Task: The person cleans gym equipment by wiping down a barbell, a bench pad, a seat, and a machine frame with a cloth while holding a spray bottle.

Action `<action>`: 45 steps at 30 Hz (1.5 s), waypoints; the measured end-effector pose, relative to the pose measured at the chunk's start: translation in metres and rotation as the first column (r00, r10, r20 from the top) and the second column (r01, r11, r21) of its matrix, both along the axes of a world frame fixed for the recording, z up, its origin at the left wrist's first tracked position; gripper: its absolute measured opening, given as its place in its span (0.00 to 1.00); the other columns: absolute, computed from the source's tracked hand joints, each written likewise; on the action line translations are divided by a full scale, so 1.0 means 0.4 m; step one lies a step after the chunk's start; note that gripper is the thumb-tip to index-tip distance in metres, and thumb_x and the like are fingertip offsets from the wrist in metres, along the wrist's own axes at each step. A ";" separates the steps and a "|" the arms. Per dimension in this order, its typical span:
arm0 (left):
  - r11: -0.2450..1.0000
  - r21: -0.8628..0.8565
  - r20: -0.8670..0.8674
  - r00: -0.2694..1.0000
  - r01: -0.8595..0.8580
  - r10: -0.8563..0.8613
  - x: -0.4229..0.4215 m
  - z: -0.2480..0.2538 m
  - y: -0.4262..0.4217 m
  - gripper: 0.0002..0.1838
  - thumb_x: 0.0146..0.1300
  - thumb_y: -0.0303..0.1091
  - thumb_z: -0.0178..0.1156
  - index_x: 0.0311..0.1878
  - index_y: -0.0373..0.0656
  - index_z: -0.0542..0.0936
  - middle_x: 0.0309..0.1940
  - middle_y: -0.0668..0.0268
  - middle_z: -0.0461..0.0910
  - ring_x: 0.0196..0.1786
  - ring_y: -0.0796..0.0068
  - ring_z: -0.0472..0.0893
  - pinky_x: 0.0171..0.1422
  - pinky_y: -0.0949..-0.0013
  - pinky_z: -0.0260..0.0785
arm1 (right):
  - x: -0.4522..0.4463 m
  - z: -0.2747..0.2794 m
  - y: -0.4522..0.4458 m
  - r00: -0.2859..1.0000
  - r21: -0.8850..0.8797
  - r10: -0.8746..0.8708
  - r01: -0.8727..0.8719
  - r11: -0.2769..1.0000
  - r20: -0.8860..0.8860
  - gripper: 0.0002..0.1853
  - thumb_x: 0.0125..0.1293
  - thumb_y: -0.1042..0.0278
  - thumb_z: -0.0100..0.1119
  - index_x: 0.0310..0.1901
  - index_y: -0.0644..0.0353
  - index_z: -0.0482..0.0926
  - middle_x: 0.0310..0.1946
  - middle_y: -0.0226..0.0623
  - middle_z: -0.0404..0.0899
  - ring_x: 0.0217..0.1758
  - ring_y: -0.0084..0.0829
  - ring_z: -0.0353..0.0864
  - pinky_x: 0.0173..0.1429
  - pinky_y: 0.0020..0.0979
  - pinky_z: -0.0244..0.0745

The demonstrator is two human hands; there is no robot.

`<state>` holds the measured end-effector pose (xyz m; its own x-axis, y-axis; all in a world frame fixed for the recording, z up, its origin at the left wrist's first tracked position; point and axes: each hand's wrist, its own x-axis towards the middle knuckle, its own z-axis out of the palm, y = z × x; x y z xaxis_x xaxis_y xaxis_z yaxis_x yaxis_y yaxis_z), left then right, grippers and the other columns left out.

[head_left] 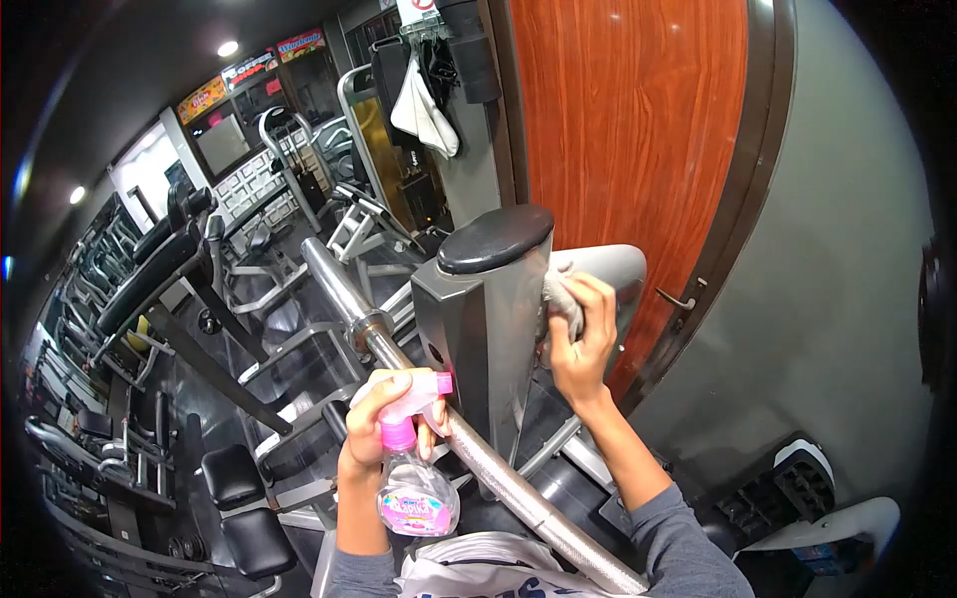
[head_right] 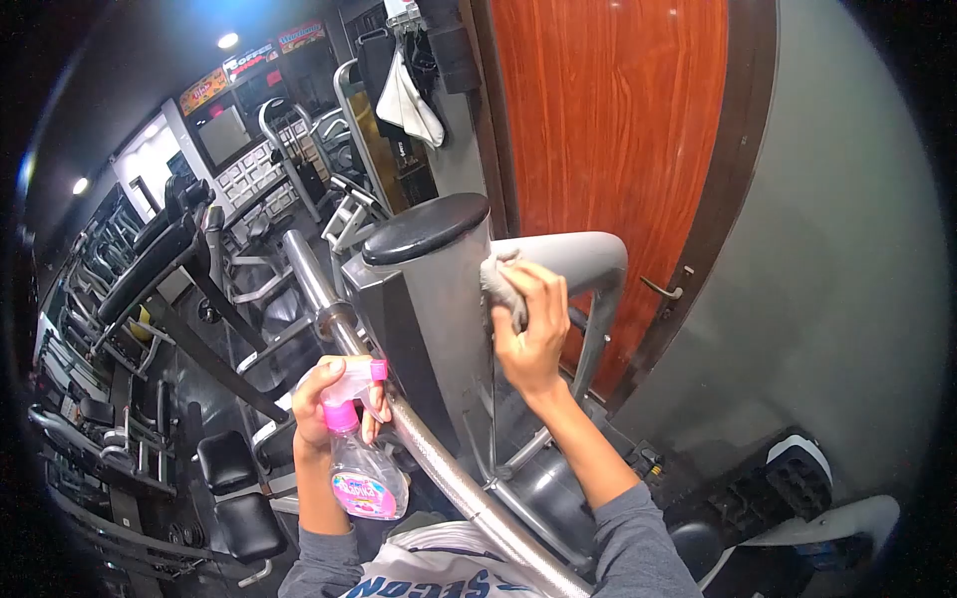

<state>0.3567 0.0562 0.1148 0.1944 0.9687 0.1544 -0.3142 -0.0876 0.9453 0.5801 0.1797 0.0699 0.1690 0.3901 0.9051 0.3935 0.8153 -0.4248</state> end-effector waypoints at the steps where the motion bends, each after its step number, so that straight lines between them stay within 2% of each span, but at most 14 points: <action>1: 1.000 0.004 0.022 1.000 0.013 -0.013 -0.003 -0.005 0.002 0.31 0.68 0.49 0.48 0.32 0.21 0.77 0.23 0.42 0.80 0.12 0.62 0.77 0.17 0.68 0.73 | 0.004 -0.009 -0.003 1.000 -0.001 -0.003 0.003 1.000 -0.008 0.21 0.50 0.79 0.62 0.49 0.56 0.80 0.50 0.41 0.78 0.49 0.45 0.79 0.53 0.41 0.77; 5: 0.998 0.044 0.024 0.999 0.041 -0.042 -0.007 -0.003 0.005 0.32 0.67 0.51 0.48 0.32 0.21 0.77 0.22 0.42 0.79 0.12 0.62 0.77 0.17 0.66 0.73 | 0.062 -0.123 0.019 0.958 0.089 0.171 -0.196 0.977 0.230 0.20 0.54 0.74 0.62 0.51 0.59 0.80 0.50 0.46 0.77 0.53 0.48 0.77 0.59 0.44 0.74; 8: 0.998 0.048 0.045 0.998 0.044 -0.046 -0.004 0.000 0.004 0.32 0.67 0.51 0.48 0.32 0.21 0.76 0.22 0.43 0.80 0.12 0.61 0.77 0.18 0.66 0.73 | 0.078 -0.139 0.079 0.992 -0.178 -0.074 0.055 0.983 -0.106 0.15 0.64 0.73 0.59 0.52 0.66 0.77 0.51 0.47 0.76 0.57 0.46 0.76 0.65 0.42 0.69; 11: 0.997 0.040 0.076 0.995 0.063 -0.066 0.009 0.035 -0.008 0.29 0.69 0.49 0.49 0.36 0.23 0.79 0.26 0.47 0.81 0.16 0.63 0.79 0.26 0.69 0.75 | 0.077 -0.055 0.080 0.988 -0.243 -0.073 0.038 0.969 -0.136 0.15 0.64 0.77 0.56 0.53 0.63 0.78 0.54 0.46 0.77 0.59 0.46 0.77 0.65 0.41 0.70; 18: 0.975 0.131 -0.361 0.907 -0.180 0.216 0.121 0.157 -0.041 0.24 0.70 0.46 0.51 0.35 0.29 0.81 0.26 0.58 0.82 0.20 0.74 0.79 0.24 0.75 0.71 | 0.049 -0.122 0.032 0.972 0.150 0.158 -0.185 0.971 0.176 0.18 0.58 0.67 0.63 0.52 0.54 0.82 0.53 0.39 0.77 0.52 0.45 0.78 0.55 0.41 0.77; 21: 0.975 0.128 -0.438 0.872 -0.183 0.221 0.146 0.190 -0.048 0.24 0.71 0.45 0.51 0.37 0.28 0.82 0.27 0.57 0.82 0.21 0.73 0.80 0.24 0.74 0.72 | 0.061 -0.175 0.096 0.989 -0.071 -0.071 0.062 0.996 -0.132 0.19 0.63 0.65 0.63 0.54 0.62 0.80 0.52 0.45 0.76 0.56 0.46 0.77 0.62 0.42 0.72; 23: 0.986 0.099 -0.436 0.884 -0.137 0.167 0.142 0.192 -0.032 0.24 0.71 0.45 0.51 0.37 0.28 0.82 0.27 0.56 0.83 0.21 0.73 0.81 0.24 0.74 0.73 | 0.085 -0.144 0.135 0.948 -0.259 -0.136 0.059 0.964 -0.288 0.17 0.65 0.68 0.61 0.54 0.64 0.79 0.53 0.46 0.75 0.60 0.46 0.76 0.66 0.40 0.69; 29: 0.996 0.082 -0.403 0.915 0.035 0.001 0.124 0.179 0.009 0.25 0.69 0.46 0.50 0.35 0.27 0.82 0.27 0.54 0.83 0.24 0.69 0.83 0.23 0.73 0.75 | 0.056 -0.109 0.051 0.998 -0.045 0.070 -0.070 0.997 -0.003 0.20 0.59 0.74 0.60 0.55 0.58 0.79 0.54 0.46 0.74 0.59 0.48 0.76 0.65 0.45 0.72; 31: 0.996 0.084 -0.363 0.929 -0.043 0.070 0.132 0.172 0.016 0.30 0.64 0.52 0.53 0.27 0.27 0.81 0.22 0.50 0.82 0.13 0.68 0.78 0.16 0.74 0.70 | 0.071 -0.113 0.060 0.996 -0.021 0.075 -0.074 0.997 0.047 0.21 0.57 0.74 0.60 0.55 0.58 0.79 0.53 0.47 0.75 0.57 0.48 0.78 0.60 0.43 0.76; 35: 0.999 0.054 -0.341 0.940 -0.001 0.020 0.123 0.171 0.027 0.30 0.65 0.51 0.52 0.26 0.26 0.81 0.21 0.48 0.82 0.13 0.67 0.78 0.17 0.73 0.70 | 0.129 0.009 0.079 0.983 -0.160 0.180 -0.172 0.972 0.039 0.14 0.55 0.71 0.64 0.44 0.63 0.82 0.41 0.42 0.81 0.47 0.41 0.83 0.54 0.36 0.77; 37: 0.989 0.057 -0.299 0.947 0.137 -0.114 0.098 0.169 0.040 0.26 0.71 0.45 0.51 0.34 0.26 0.83 0.25 0.52 0.84 0.18 0.68 0.82 0.21 0.73 0.74 | 0.191 0.128 0.098 0.832 -0.239 0.468 -0.409 0.881 0.298 0.15 0.53 0.69 0.64 0.43 0.64 0.83 0.39 0.42 0.81 0.45 0.39 0.83 0.54 0.34 0.76; 39: 0.987 0.044 -0.289 0.948 0.153 -0.134 0.097 0.172 0.042 0.26 0.71 0.45 0.52 0.35 0.26 0.83 0.25 0.53 0.84 0.20 0.69 0.83 0.21 0.73 0.74 | 0.208 0.279 0.049 0.557 -0.581 0.720 -0.447 0.680 0.414 0.17 0.54 0.67 0.64 0.45 0.64 0.84 0.40 0.42 0.83 0.45 0.36 0.83 0.54 0.34 0.76; 41: 0.980 0.058 -0.288 0.943 0.189 -0.165 0.094 0.176 0.045 0.25 0.72 0.46 0.52 0.35 0.29 0.83 0.25 0.56 0.84 0.23 0.70 0.84 0.21 0.73 0.75 | 0.194 0.400 0.011 0.249 -0.794 0.845 -0.293 0.532 0.474 0.20 0.55 0.64 0.65 0.50 0.59 0.86 0.43 0.40 0.87 0.47 0.32 0.84 0.54 0.33 0.76; 45: 0.964 0.100 -0.251 0.944 0.247 -0.216 0.066 0.162 0.032 0.24 0.73 0.45 0.50 0.34 0.31 0.83 0.25 0.59 0.83 0.22 0.72 0.82 0.22 0.74 0.73 | 0.098 0.515 -0.058 -0.022 -0.872 0.886 0.167 0.460 0.463 0.20 0.60 0.61 0.67 0.52 0.59 0.85 0.42 0.40 0.88 0.45 0.32 0.85 0.51 0.33 0.77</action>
